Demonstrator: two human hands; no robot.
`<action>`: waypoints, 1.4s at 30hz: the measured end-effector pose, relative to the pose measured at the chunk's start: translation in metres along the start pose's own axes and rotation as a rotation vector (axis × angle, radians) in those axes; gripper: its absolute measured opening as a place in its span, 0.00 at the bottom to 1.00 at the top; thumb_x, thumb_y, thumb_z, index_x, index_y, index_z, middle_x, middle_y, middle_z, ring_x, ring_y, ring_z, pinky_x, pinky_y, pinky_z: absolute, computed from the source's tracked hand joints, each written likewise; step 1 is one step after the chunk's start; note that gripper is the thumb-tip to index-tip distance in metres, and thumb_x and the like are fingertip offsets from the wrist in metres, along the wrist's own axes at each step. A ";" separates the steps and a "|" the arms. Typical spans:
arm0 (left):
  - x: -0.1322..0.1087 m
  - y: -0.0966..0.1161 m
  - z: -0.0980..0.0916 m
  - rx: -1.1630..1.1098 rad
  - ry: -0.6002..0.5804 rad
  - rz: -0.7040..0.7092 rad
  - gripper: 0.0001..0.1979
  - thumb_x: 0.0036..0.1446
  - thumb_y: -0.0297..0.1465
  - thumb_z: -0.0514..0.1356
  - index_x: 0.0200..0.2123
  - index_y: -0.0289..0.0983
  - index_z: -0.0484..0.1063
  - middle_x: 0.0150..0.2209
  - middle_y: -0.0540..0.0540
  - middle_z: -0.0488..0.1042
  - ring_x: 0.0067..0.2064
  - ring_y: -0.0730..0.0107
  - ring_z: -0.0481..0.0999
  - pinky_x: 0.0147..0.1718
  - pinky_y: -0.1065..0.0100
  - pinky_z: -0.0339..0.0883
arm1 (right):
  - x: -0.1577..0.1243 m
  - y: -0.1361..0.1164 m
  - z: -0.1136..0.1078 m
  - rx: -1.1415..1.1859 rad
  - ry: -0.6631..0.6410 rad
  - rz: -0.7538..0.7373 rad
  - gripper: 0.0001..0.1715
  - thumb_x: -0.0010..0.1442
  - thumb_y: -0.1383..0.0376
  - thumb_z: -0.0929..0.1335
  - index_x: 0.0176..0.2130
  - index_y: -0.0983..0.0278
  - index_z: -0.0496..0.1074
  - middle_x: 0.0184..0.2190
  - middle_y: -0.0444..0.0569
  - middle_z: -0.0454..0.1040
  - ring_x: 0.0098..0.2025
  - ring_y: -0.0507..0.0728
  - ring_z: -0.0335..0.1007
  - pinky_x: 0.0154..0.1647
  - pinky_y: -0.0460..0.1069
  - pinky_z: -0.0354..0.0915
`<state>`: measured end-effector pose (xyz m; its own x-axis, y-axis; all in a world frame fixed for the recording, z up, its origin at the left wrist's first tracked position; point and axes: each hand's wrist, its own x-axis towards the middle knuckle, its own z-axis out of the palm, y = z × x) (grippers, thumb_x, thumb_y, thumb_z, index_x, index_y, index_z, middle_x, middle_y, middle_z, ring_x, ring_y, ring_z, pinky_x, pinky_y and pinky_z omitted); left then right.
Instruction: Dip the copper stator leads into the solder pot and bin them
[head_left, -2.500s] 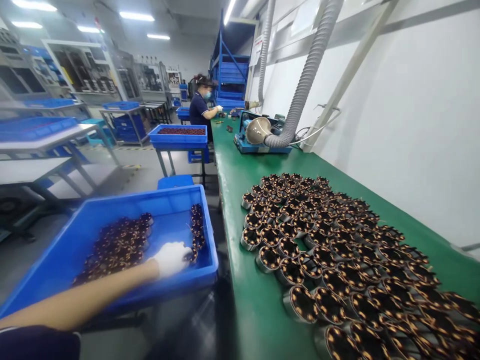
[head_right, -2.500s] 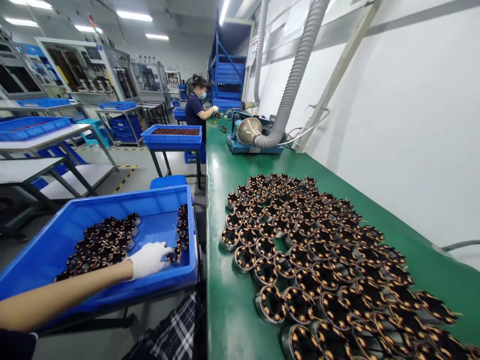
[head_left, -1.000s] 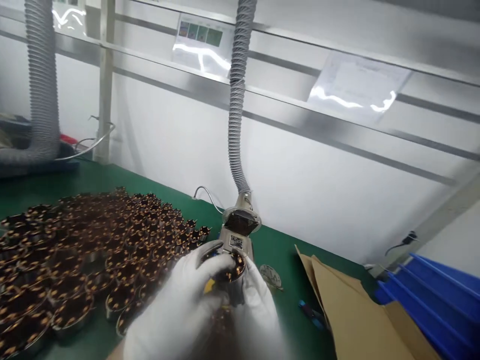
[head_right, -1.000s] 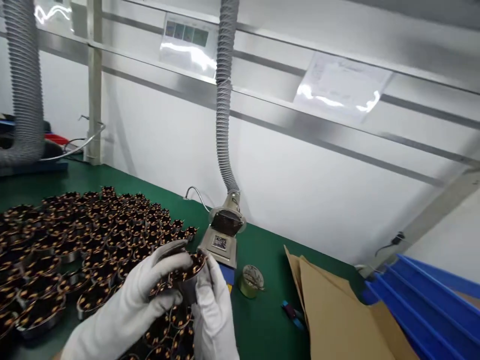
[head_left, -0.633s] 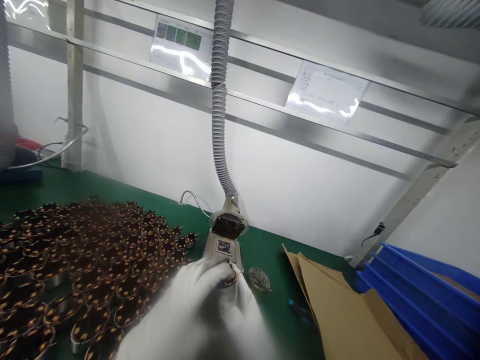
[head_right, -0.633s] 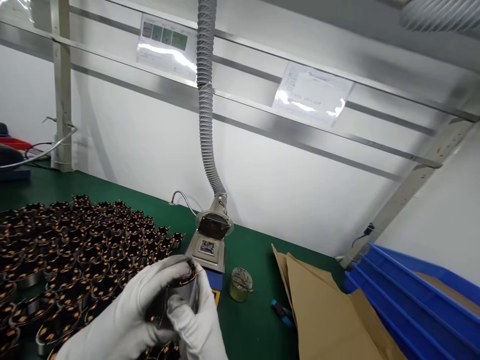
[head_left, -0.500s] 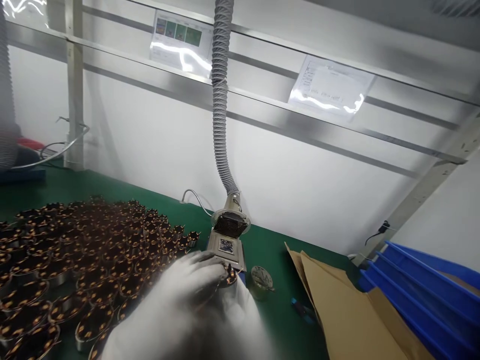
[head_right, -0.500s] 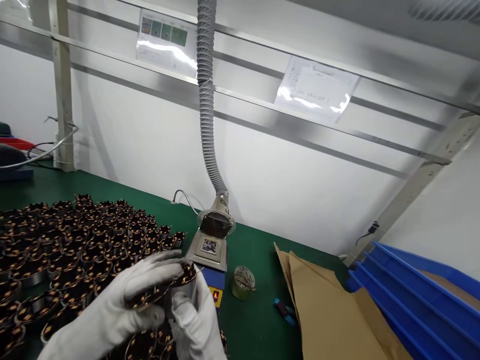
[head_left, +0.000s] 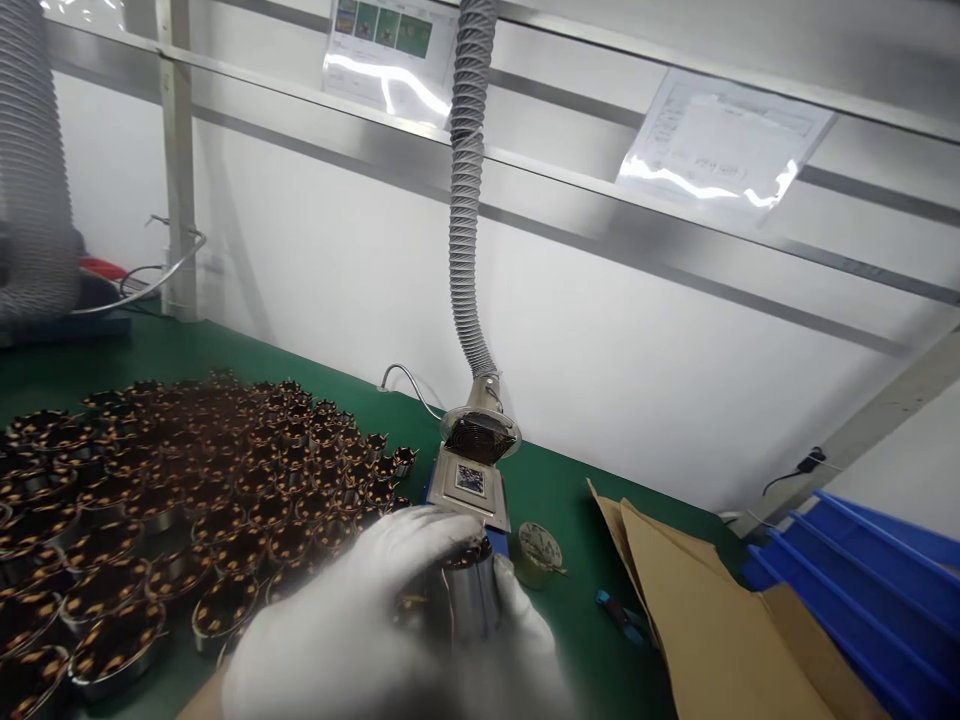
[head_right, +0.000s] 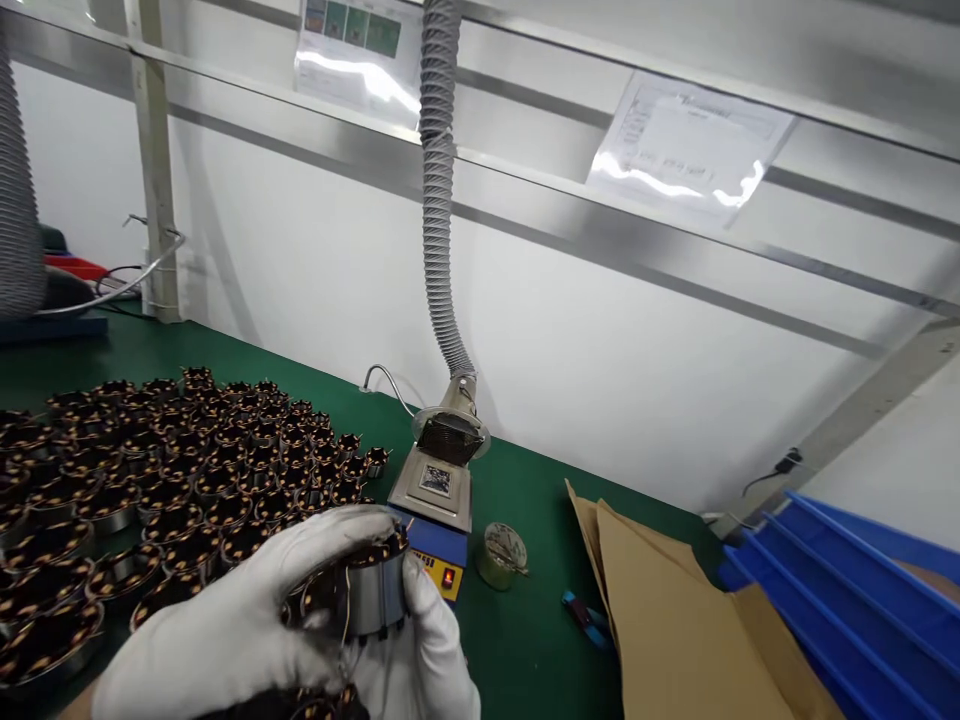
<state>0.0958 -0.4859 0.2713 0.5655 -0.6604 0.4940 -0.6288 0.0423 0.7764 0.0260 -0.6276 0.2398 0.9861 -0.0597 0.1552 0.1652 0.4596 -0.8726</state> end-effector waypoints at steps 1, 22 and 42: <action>0.002 0.000 0.003 -0.024 0.057 0.060 0.25 0.44 0.28 0.61 0.48 0.51 0.67 0.51 0.52 0.65 0.53 0.62 0.63 0.55 0.63 0.59 | 0.002 0.005 0.002 0.013 0.012 -0.007 0.25 0.55 0.49 0.62 0.43 0.63 0.71 0.39 0.55 0.74 0.45 0.64 0.69 0.41 0.60 0.68; 0.003 -0.012 0.000 -0.690 0.707 -0.222 0.17 0.46 0.41 0.65 0.35 0.34 0.73 0.33 0.44 0.73 0.34 0.65 0.74 0.36 0.71 0.72 | 0.012 0.018 -0.001 -0.051 0.068 -0.109 0.30 0.40 0.55 0.74 0.43 0.61 0.71 0.42 0.53 0.73 0.49 0.65 0.65 0.50 0.60 0.62; 0.012 -0.004 0.005 -0.929 0.514 -0.180 0.20 0.38 0.38 0.71 0.33 0.33 0.73 0.33 0.41 0.73 0.35 0.65 0.73 0.35 0.72 0.69 | -0.004 -0.001 0.004 -0.012 0.037 0.061 0.20 0.48 0.51 0.68 0.38 0.59 0.71 0.37 0.50 0.75 0.42 0.64 0.70 0.37 0.61 0.70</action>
<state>0.1027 -0.4974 0.2717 0.9019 -0.3287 0.2803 0.0149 0.6721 0.7403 0.0219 -0.6246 0.2419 0.9943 -0.0650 0.0846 0.1049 0.4530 -0.8853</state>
